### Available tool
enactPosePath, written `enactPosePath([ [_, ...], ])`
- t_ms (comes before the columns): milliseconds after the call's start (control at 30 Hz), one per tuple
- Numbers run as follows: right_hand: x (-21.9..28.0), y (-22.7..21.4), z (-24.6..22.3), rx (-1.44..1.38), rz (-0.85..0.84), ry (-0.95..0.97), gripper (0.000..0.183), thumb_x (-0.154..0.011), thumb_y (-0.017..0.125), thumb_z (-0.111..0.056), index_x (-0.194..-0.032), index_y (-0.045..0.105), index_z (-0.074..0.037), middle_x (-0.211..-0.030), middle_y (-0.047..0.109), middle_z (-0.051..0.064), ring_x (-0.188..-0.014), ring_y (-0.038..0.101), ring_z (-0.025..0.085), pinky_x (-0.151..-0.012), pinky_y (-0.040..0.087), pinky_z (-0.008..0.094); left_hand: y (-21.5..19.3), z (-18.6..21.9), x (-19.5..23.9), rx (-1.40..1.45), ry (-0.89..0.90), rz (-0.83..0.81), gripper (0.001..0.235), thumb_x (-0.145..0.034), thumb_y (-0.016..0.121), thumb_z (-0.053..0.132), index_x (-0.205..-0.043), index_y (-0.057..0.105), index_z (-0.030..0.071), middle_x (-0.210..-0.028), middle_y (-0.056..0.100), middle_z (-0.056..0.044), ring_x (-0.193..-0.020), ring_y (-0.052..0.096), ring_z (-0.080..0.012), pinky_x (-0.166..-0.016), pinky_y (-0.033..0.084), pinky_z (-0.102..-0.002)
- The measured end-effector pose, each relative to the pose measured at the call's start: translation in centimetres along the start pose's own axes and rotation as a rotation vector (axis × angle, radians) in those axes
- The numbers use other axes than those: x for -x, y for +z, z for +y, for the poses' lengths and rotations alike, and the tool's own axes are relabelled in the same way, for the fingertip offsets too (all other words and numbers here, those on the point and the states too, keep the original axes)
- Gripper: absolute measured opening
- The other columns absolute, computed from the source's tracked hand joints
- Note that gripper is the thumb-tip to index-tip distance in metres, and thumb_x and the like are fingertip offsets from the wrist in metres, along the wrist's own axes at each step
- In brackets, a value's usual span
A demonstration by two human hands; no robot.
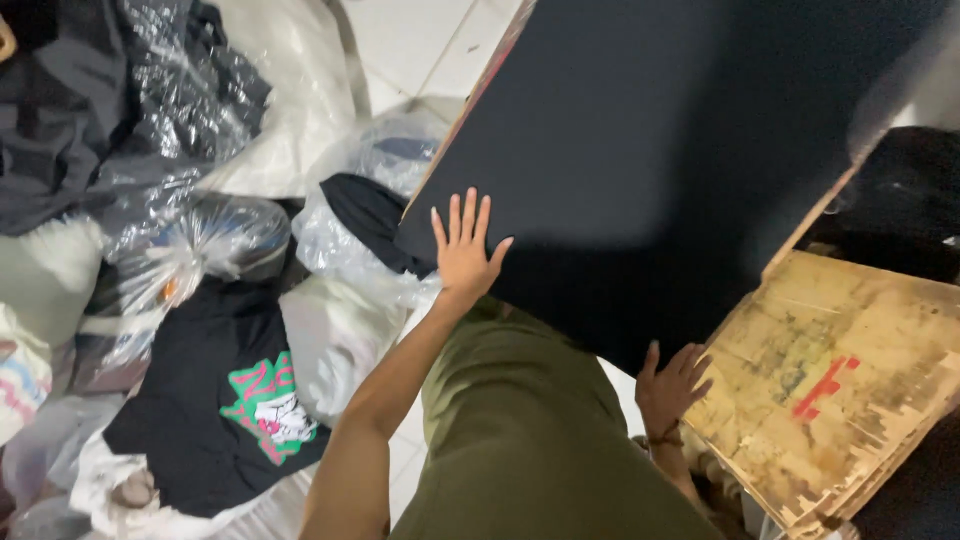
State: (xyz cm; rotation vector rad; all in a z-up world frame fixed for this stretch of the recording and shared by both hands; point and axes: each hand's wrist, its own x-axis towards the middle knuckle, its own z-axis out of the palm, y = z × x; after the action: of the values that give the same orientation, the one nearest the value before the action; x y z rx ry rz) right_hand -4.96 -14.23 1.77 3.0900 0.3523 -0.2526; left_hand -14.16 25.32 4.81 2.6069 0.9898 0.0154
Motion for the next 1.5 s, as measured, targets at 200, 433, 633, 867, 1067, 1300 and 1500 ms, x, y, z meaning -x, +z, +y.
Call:
enactPosePath([
  [200, -9.9, -4.4, -13.9, -0.211, 0.304, -0.247, 0.063, -0.108, 0.051, -0.043, -0.156, 0.037, -0.006, -0.16, 0.027, 0.021, -0.147, 0.025, 0.041, -0.117, 0.018, 0.058, 0.6, 0.6, -6.0, 0.125, 0.127, 0.338, 0.06, -0.1, 0.059, 0.035, -0.147, 0.044, 0.001, -0.157, 0.035, -0.018, -0.147, 0.031, -0.0354, -0.123, 0.02, -0.053],
  [433, -16.1, -4.2, -25.5, -0.351, 0.229, -0.376, 0.061, -0.104, 0.05, -0.041, -0.156, 0.037, -0.011, -0.162, 0.027, 0.018, -0.149, 0.022, 0.041, -0.117, 0.017, 0.063, 4.2, -1.0, -23.7, 0.156, 0.201, 0.517, 0.03, -0.096, 0.062, 0.035, -0.118, 0.064, 0.015, -0.102, 0.057, 0.001, -0.095, 0.055, -0.0189, -0.08, 0.045, -0.034],
  [633, -16.2, -3.3, -25.6, -0.242, 0.265, -0.357, 0.06, -0.103, 0.049, -0.049, -0.154, 0.042, -0.018, -0.163, 0.03, 0.01, -0.15, 0.022, 0.035, -0.118, 0.011, 0.059, 5.1, -0.9, -29.2, 0.279, 0.044, 0.505, 0.027, -0.086, 0.075, 0.03, -0.098, 0.058, 0.013, -0.086, 0.05, -0.002, -0.082, 0.056, -0.0239, -0.076, 0.048, -0.035],
  [867, -16.0, -3.9, -25.4, -0.244, 0.127, -0.334, 0.063, -0.103, 0.047, -0.05, -0.157, 0.035, -0.019, -0.166, 0.021, 0.009, -0.152, 0.013, 0.035, -0.119, 0.005, 0.059, 3.1, 0.6, -28.8, 0.234, 0.017, 0.532, 0.02, -0.092, 0.066, 0.031, -0.085, 0.053, 0.018, -0.071, 0.049, 0.003, -0.071, 0.053, -0.0173, -0.069, 0.043, -0.03],
  [1067, -22.0, -6.6, -29.5, -0.293, 0.037, -0.43, 0.071, -0.102, 0.046, -0.054, -0.159, 0.029, -0.015, -0.166, 0.017, 0.011, -0.152, 0.008, 0.038, -0.119, 0.002, 0.06, 1.2, 1.7, -32.8, 0.35, -0.054, 0.297, 0.044, -0.078, 0.082, 0.034, -0.099, 0.048, 0.016, -0.073, 0.069, 0.0, -0.079, 0.065, -0.0255, -0.08, 0.041, -0.037],
  [1300, -32.7, -8.4, -37.9, -0.156, 0.167, -0.742, 0.075, -0.104, 0.039, -0.059, -0.156, 0.034, -0.006, -0.162, 0.03, 0.011, -0.15, 0.022, 0.038, -0.119, 0.018, 0.061, -0.2, 2.7, -38.3, 0.631, -0.027, 0.124, 0.049, -0.075, 0.081, 0.004, -0.106, 0.044, 0.015, -0.07, 0.068, 0.003, -0.08, 0.064, -0.0228, -0.087, 0.035, -0.04],
  [1500, -35.8, -8.9, -41.3, -0.179, 0.098, -0.771, 0.079, -0.103, 0.034, -0.063, -0.159, 0.024, -0.008, -0.165, 0.022, 0.007, -0.153, 0.014, 0.034, -0.123, 0.012, 0.06, -1.2, 1.7, -38.8, 0.738, -0.001, 0.054, 0.05, -0.075, 0.077, 0.004, -0.108, 0.042, 0.019, -0.078, 0.071, 0.007, -0.078, 0.068, -0.0158, -0.087, 0.038, -0.037],
])
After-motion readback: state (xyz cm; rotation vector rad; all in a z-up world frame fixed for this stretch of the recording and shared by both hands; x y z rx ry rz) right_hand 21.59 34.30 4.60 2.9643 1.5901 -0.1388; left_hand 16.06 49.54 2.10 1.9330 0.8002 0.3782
